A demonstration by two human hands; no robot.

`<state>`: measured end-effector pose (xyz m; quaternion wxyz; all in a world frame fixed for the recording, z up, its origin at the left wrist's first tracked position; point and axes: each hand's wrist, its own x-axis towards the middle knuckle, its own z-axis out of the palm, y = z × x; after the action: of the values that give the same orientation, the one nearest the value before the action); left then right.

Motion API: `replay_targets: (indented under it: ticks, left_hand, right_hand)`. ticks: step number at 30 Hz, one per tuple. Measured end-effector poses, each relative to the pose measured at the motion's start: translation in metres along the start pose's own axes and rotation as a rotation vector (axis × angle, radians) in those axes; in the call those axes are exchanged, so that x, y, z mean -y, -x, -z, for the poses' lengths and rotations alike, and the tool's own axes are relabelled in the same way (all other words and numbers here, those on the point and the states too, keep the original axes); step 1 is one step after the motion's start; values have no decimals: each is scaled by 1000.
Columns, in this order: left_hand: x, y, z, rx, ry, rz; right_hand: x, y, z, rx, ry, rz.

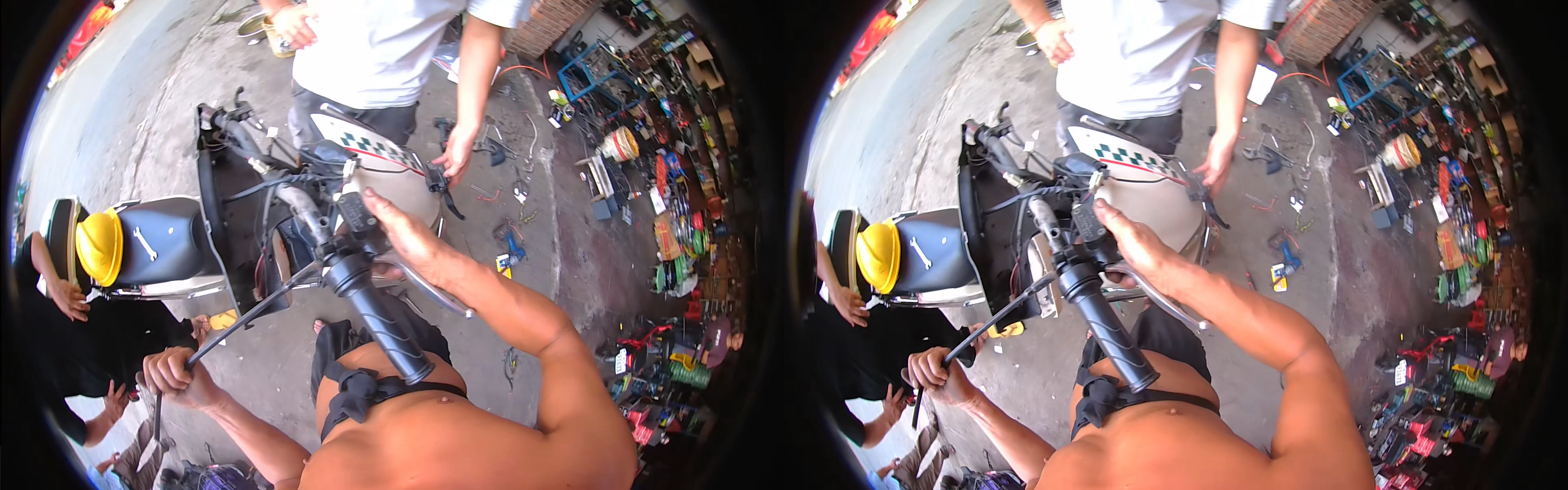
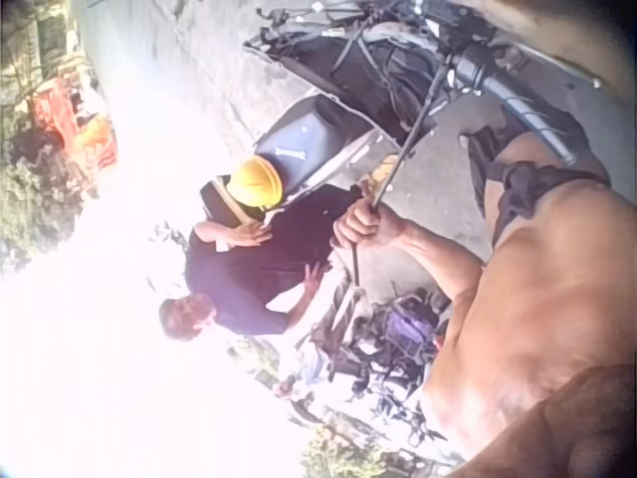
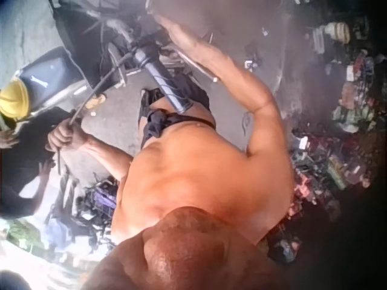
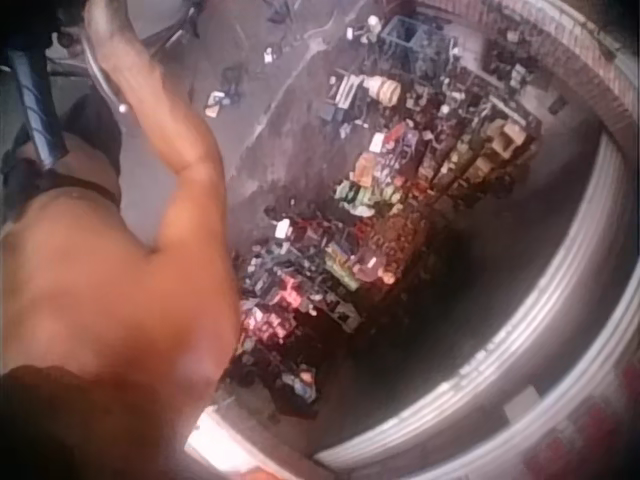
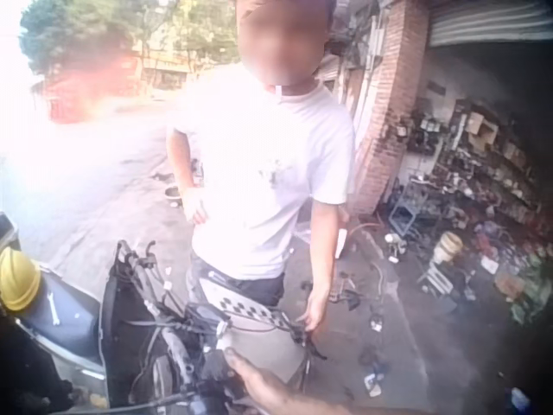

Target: Repairing and modifying the handlebar-mounted switches and wiring on a motorcycle.

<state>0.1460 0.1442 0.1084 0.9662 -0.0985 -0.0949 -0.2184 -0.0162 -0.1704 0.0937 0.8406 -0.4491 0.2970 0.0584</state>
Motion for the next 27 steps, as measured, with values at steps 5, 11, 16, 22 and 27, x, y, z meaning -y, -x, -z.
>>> replay_targets:
  ticks: [5, 11, 16, 22, 27]
  left_hand:
    - [-1, -1, 4, -21, -17, -2]
    - [-7, 7, 8, -55, -21, -31]
    - [-1, 9, 5, -46, -56, -41]
    - [-5, 12, 2, -97, -175, -64]
    - [2, 11, 2, -120, -168, -61]
  right_hand:
    - [4, 8, 1, -19, -10, -29]
    - [-27, 6, 30, 38, -225, 23]
    - [-87, -34, 113, -491, 83, 18]
    - [-96, -66, 199, -770, 261, -2]
    - [-110, -103, 262, -866, 757, 128]
